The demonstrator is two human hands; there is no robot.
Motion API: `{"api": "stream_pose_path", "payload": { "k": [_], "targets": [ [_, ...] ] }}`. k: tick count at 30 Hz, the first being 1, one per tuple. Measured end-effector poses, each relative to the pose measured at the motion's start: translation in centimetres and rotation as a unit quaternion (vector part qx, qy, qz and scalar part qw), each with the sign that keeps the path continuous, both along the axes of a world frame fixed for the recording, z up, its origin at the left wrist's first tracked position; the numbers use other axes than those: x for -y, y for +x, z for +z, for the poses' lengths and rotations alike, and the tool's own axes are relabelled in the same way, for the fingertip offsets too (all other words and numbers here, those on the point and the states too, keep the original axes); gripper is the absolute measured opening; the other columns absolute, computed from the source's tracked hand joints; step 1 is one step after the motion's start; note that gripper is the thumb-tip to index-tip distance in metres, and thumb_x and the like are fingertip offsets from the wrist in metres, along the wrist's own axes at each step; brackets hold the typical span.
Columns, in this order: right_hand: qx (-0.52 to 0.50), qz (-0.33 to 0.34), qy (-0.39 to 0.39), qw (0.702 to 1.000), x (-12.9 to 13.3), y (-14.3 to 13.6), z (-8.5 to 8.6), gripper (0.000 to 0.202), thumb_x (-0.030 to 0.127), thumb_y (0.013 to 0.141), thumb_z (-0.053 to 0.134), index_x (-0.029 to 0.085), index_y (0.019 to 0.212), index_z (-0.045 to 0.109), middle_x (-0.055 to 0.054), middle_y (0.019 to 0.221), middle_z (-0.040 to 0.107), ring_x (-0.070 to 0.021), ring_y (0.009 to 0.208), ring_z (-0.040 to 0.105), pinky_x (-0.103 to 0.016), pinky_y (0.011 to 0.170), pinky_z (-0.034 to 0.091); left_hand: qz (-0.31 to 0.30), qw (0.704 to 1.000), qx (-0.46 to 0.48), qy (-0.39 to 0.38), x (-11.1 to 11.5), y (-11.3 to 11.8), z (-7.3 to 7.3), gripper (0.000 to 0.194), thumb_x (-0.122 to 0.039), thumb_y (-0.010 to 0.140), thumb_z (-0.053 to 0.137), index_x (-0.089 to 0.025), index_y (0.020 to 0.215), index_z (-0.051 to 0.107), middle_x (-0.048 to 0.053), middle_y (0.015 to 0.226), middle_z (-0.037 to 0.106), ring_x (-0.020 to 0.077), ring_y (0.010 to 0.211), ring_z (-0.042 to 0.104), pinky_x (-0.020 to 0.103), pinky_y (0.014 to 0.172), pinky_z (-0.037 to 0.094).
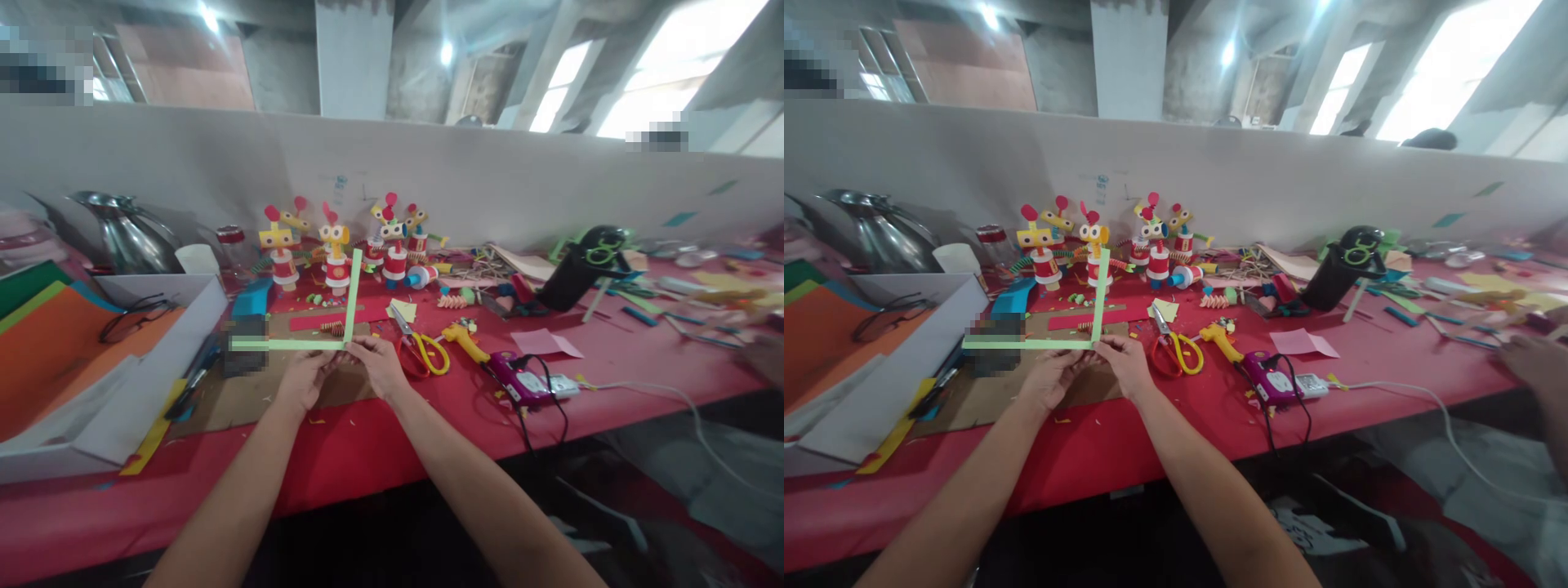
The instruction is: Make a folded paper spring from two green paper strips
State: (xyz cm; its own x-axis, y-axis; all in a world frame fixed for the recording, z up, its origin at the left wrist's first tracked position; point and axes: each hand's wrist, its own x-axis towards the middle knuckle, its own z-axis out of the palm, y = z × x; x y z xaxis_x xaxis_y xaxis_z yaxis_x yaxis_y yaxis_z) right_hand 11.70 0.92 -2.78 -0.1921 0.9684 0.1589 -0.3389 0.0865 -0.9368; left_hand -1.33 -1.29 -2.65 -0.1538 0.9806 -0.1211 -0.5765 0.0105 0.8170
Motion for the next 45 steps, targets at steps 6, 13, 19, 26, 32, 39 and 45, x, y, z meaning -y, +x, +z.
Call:
{"api": "stream_pose_path", "payload": {
  "k": [6,13,19,26,32,39,45],
  "targets": [
    [0.002,0.014,0.014,1.000,0.0,-0.1,-0.3,0.016,0.032,0.066,0.071,0.017,0.072,0.072,0.002,0.058,0.062,-0.0087,0.052,0.050,-0.023,0.057,0.042,-0.008,1.000,0.008,0.001,0.0,0.0,-0.1,0.037,-0.010,0.047,0.081,-0.014,0.082,0.070,0.001,0.065,0.068,0.0119,0.063,0.063,0.023,0.066,0.051],
    [0.051,-0.022,0.034,0.998,0.1,0.2,-0.1,0.016,0.032,0.070,0.067,0.018,0.074,0.073,0.002,0.060,0.063,-0.0112,0.055,0.053,-0.024,0.059,0.045,-0.044,0.997,-0.043,0.046,0.5,0.4,0.5,0.037,-0.013,0.050,0.081,-0.014,0.085,0.070,0.004,0.077,0.072,0.0164,0.073,0.066,0.028,0.074,0.051],
    [0.103,-0.034,0.100,0.989,0.2,-0.1,-0.5,0.016,0.030,0.070,0.065,0.021,0.081,0.073,-0.001,0.072,0.066,-0.0147,0.064,0.058,-0.027,0.065,0.048,0.020,0.998,-0.058,0.034,0.5,0.8,0.6,0.038,-0.021,0.047,0.083,-0.012,0.082,0.070,0.006,0.070,0.071,0.0212,0.072,0.067,0.033,0.071,0.052],
    [0.058,-0.026,0.111,0.992,0.5,-0.8,-0.7,0.027,0.029,0.067,0.069,0.020,0.092,0.068,-0.002,0.077,0.067,-0.0159,0.068,0.060,-0.029,0.069,0.050,0.038,0.998,-0.028,0.044,0.2,0.6,0.5,0.037,-0.017,0.046,0.082,-0.013,0.081,0.071,0.003,0.067,0.070,0.0176,0.071,0.066,0.030,0.071,0.050],
    [0.071,-0.037,0.096,0.992,0.7,-0.5,-0.3,0.022,0.034,0.069,0.068,0.020,0.086,0.070,-0.001,0.073,0.068,-0.0155,0.063,0.060,-0.029,0.065,0.050,0.031,0.998,-0.028,0.038,0.3,0.8,0.6,0.036,-0.017,0.048,0.082,-0.012,0.082,0.071,0.004,0.069,0.071,0.0178,0.069,0.066,0.031,0.071,0.050],
    [0.075,-0.034,0.092,0.992,0.7,-0.2,-0.2,0.021,0.036,0.070,0.068,0.022,0.086,0.072,-0.001,0.072,0.069,-0.0159,0.062,0.061,-0.030,0.065,0.051,0.026,0.998,-0.040,0.046,0.3,0.8,0.4,0.034,-0.018,0.049,0.082,-0.011,0.081,0.072,0.006,0.070,0.071,0.0189,0.069,0.066,0.033,0.071,0.051],
    [0.073,-0.034,0.102,0.991,0.5,-0.2,-0.5,0.020,0.031,0.070,0.068,0.023,0.087,0.072,-0.002,0.078,0.069,-0.0169,0.065,0.062,-0.031,0.067,0.051,0.044,0.997,-0.047,0.052,0.3,1.0,0.3,0.031,-0.022,0.048,0.082,-0.011,0.075,0.071,0.007,0.069,0.071,0.0201,0.069,0.066,0.035,0.074,0.050]
  ]
}}
